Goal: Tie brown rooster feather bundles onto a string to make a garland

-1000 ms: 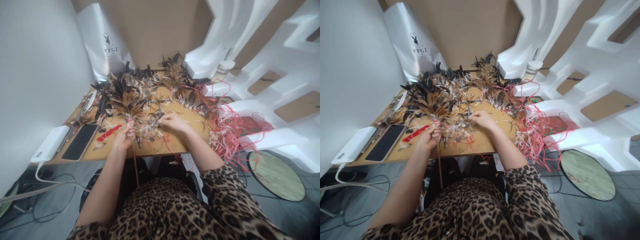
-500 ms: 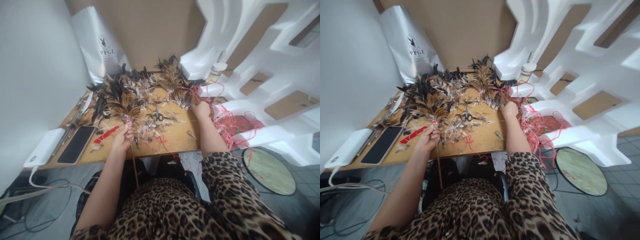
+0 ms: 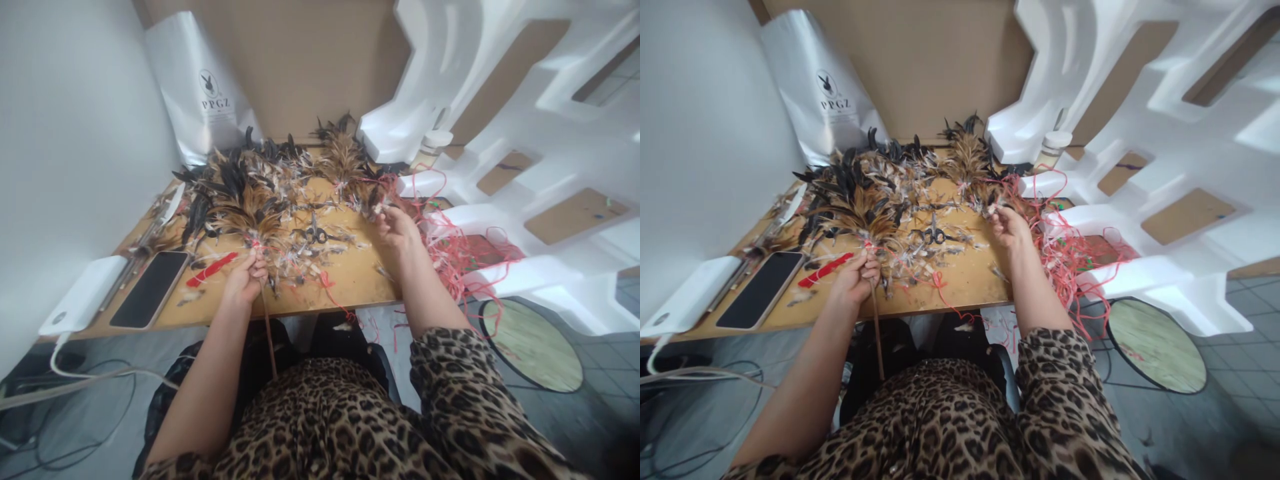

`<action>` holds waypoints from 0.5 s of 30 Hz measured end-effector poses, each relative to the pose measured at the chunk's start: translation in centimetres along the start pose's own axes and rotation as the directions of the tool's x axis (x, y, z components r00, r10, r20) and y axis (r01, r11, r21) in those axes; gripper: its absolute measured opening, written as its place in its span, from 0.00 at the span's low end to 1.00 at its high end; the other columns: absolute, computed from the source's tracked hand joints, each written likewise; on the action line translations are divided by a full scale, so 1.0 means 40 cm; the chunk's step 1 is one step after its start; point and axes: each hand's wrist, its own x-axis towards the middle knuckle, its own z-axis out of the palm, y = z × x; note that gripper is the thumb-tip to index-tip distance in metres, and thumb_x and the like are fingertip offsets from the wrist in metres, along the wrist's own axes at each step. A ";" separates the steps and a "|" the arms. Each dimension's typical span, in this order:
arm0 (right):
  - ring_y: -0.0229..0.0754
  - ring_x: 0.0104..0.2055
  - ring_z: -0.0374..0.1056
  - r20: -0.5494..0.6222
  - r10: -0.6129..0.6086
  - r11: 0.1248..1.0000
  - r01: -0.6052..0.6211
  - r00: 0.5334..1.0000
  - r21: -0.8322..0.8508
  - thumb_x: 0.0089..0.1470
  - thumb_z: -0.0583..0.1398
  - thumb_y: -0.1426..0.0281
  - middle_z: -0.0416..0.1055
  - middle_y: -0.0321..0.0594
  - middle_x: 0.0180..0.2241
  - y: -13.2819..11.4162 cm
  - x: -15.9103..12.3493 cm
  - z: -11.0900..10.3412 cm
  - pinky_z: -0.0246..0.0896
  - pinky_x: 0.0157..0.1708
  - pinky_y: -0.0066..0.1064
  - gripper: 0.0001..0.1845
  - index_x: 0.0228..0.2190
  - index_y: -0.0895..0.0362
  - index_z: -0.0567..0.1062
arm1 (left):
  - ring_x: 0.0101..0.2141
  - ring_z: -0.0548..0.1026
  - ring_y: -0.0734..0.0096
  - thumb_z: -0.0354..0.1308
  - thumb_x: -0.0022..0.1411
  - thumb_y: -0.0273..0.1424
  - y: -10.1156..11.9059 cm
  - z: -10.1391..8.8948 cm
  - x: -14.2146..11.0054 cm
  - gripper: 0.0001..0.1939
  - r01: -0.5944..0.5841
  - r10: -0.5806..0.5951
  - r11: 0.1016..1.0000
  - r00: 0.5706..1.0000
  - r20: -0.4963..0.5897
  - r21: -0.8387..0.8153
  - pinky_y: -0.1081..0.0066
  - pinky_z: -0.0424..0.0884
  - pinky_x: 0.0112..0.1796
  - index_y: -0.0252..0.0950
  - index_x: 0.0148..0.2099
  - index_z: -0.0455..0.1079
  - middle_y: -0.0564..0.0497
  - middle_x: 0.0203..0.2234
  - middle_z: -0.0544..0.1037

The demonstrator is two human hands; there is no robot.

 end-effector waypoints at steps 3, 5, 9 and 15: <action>0.25 0.16 0.59 0.185 0.210 0.883 -0.267 0.960 0.386 0.48 0.60 0.77 0.65 0.30 0.16 -0.002 -0.057 0.071 0.50 0.14 0.12 0.05 0.25 0.60 0.67 | 0.17 0.62 0.86 0.46 0.66 0.20 0.000 0.001 0.003 0.09 0.002 -0.002 1.000 1.000 -0.012 -0.018 0.87 0.52 0.14 0.32 0.32 0.61 0.55 0.21 0.64; 0.24 0.17 0.60 0.315 0.235 0.804 -0.367 0.919 0.469 0.48 0.60 0.79 0.67 0.30 0.17 0.001 -0.101 0.134 0.54 0.15 0.12 0.05 0.25 0.60 0.68 | 0.17 0.62 0.86 0.45 0.66 0.20 0.000 0.001 0.006 0.09 0.006 -0.006 1.000 1.000 -0.024 -0.028 0.87 0.52 0.14 0.31 0.32 0.61 0.55 0.21 0.64; 0.26 0.18 0.63 0.568 0.239 0.794 -0.495 0.788 0.352 0.46 0.62 0.81 0.72 0.33 0.21 0.015 -0.184 0.264 0.60 0.17 0.13 0.06 0.28 0.61 0.71 | 0.17 0.61 0.86 0.45 0.65 0.19 -0.002 0.000 0.008 0.09 -0.001 0.000 1.000 0.999 -0.040 -0.028 0.87 0.53 0.14 0.31 0.33 0.63 0.54 0.21 0.65; 0.29 0.20 0.64 0.633 0.226 0.959 -0.284 0.740 -0.010 0.37 0.69 0.74 0.69 0.33 0.18 0.051 -0.253 0.411 0.61 0.20 0.19 0.11 0.22 0.63 0.72 | 0.16 0.61 0.86 0.48 0.64 0.19 -0.005 0.003 0.008 0.08 -0.033 0.033 0.999 0.997 -0.063 0.003 0.87 0.52 0.14 0.30 0.32 0.65 0.53 0.21 0.66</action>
